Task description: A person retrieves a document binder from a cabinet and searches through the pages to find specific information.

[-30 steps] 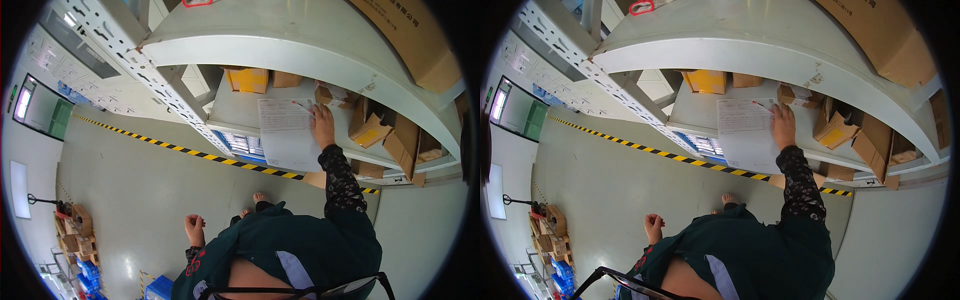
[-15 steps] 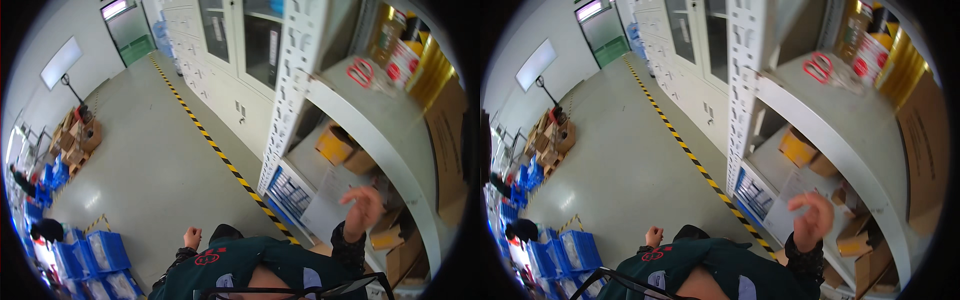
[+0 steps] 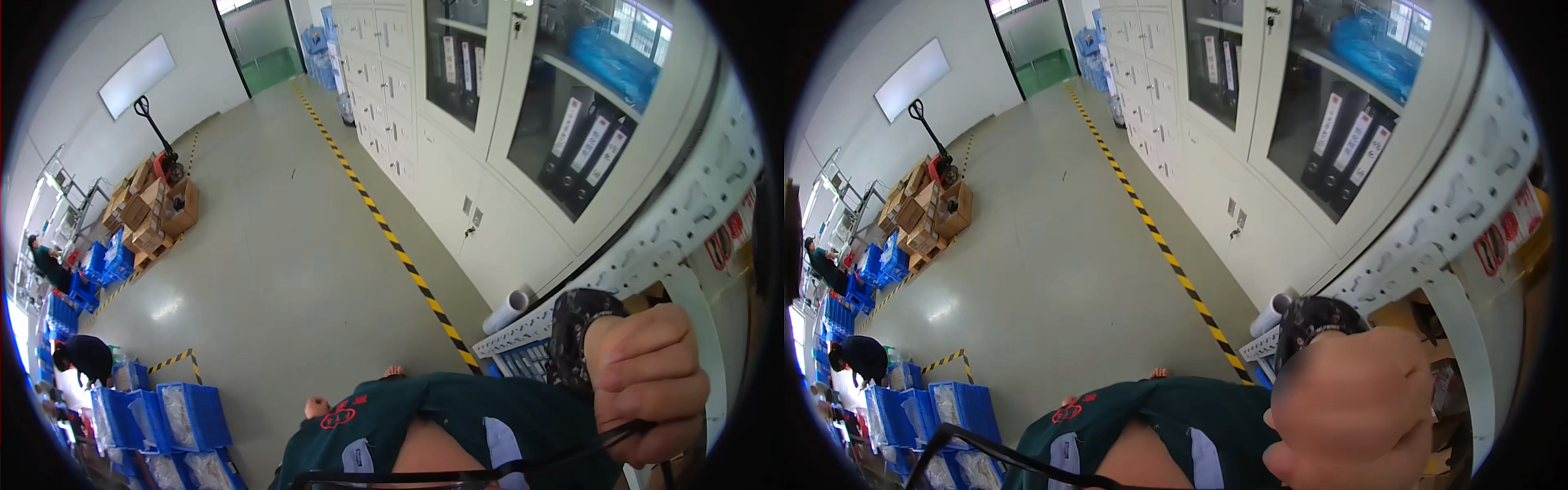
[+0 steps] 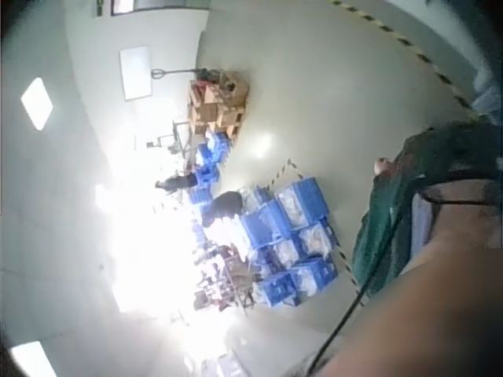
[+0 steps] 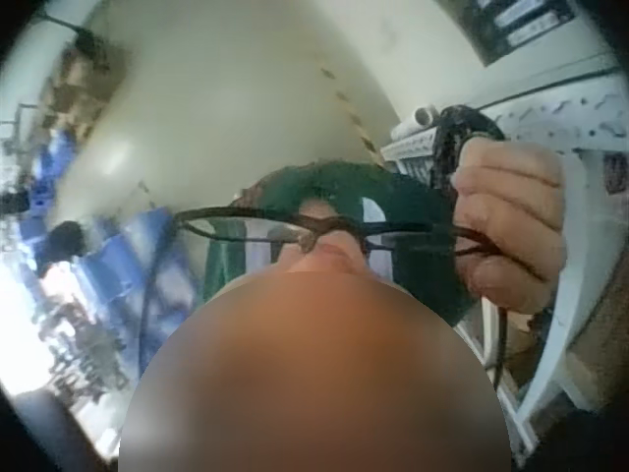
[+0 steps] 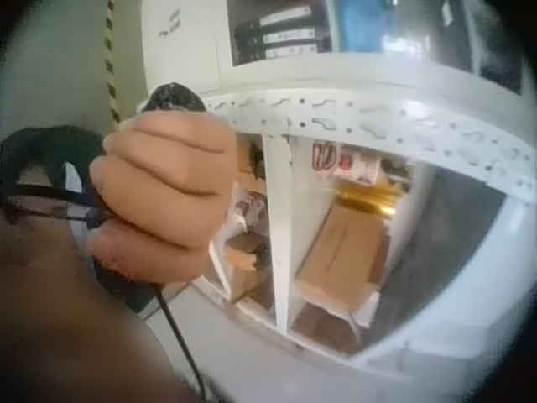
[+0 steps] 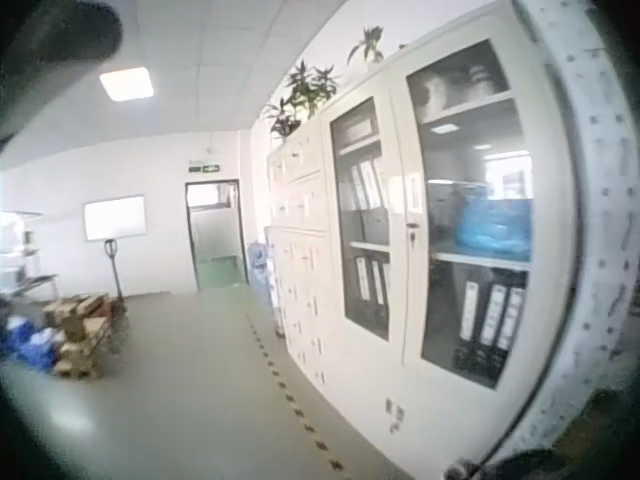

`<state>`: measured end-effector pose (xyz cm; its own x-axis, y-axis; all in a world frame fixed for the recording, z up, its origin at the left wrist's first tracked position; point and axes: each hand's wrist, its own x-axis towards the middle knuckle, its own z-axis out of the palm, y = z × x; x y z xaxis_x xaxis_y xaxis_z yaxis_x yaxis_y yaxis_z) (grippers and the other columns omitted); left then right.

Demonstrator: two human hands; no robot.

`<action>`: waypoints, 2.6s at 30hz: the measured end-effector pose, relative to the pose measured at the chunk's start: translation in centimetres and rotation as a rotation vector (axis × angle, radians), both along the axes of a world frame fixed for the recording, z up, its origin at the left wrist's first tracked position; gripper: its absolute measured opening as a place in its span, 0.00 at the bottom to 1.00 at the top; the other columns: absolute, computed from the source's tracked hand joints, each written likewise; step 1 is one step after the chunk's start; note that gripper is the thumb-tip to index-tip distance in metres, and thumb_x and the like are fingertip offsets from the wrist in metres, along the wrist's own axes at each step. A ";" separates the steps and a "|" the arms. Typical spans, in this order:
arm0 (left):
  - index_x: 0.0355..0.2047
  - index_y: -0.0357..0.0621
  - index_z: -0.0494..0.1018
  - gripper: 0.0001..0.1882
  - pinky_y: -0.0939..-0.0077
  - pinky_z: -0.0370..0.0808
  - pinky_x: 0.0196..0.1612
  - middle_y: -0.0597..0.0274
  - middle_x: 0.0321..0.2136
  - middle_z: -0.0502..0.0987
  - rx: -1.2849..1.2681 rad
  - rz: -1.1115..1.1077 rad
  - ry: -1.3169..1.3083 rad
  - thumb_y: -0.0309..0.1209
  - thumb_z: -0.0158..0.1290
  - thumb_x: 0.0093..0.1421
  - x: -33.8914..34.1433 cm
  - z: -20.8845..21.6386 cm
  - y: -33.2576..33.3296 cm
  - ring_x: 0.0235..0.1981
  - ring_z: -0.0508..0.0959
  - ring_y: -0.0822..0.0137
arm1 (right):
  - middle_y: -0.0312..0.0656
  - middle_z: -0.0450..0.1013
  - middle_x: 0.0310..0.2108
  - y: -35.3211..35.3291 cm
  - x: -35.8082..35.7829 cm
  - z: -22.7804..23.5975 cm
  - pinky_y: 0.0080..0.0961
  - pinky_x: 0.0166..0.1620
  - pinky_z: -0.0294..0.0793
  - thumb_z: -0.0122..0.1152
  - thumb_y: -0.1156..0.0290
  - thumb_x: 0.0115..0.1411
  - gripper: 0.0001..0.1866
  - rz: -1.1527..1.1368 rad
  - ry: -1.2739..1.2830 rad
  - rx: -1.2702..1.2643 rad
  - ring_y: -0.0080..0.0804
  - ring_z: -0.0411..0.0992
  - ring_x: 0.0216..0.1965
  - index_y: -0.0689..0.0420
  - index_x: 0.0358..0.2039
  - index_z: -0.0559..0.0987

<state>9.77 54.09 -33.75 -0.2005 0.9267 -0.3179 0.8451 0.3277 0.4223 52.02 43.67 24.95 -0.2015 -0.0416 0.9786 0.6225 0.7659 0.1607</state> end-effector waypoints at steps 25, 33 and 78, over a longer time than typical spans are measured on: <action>0.36 0.40 0.74 0.29 0.63 0.70 0.45 0.46 0.43 0.69 -0.089 -0.736 0.238 0.55 0.49 0.49 20.1 7.7 38.2 0.42 0.72 0.49 | 0.44 0.71 0.23 34.6 30.7 6.0 0.30 0.24 0.69 0.59 0.56 0.50 0.15 -1.717 0.030 -0.074 0.39 0.72 0.23 0.55 0.29 0.73; 0.23 0.40 0.73 0.12 0.65 0.73 0.30 0.53 0.19 0.75 -0.179 -0.642 -0.251 0.37 0.51 0.46 23.9 -5.9 54.9 0.25 0.76 0.62 | 0.47 0.70 0.15 38.2 31.6 8.1 0.39 0.24 0.69 0.50 0.62 0.53 0.14 -1.948 0.154 -0.244 0.46 0.70 0.19 0.58 0.19 0.74; 0.37 0.62 0.73 0.15 0.39 0.46 0.58 0.69 0.52 0.64 2.086 -1.718 -0.752 0.43 0.50 0.48 49.1 52.9 55.1 0.54 0.62 0.54 | 0.49 0.44 0.62 25.3 0.3 -9.8 0.34 0.61 0.45 0.49 0.55 0.58 0.38 -1.961 0.908 0.498 0.40 0.45 0.62 0.62 0.61 0.46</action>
<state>58.82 109.21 19.13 0.1116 -0.6506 0.7512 -0.3612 -0.7308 -0.5792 52.29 68.99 15.18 0.0781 -0.6165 0.7835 0.3298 -0.7257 -0.6039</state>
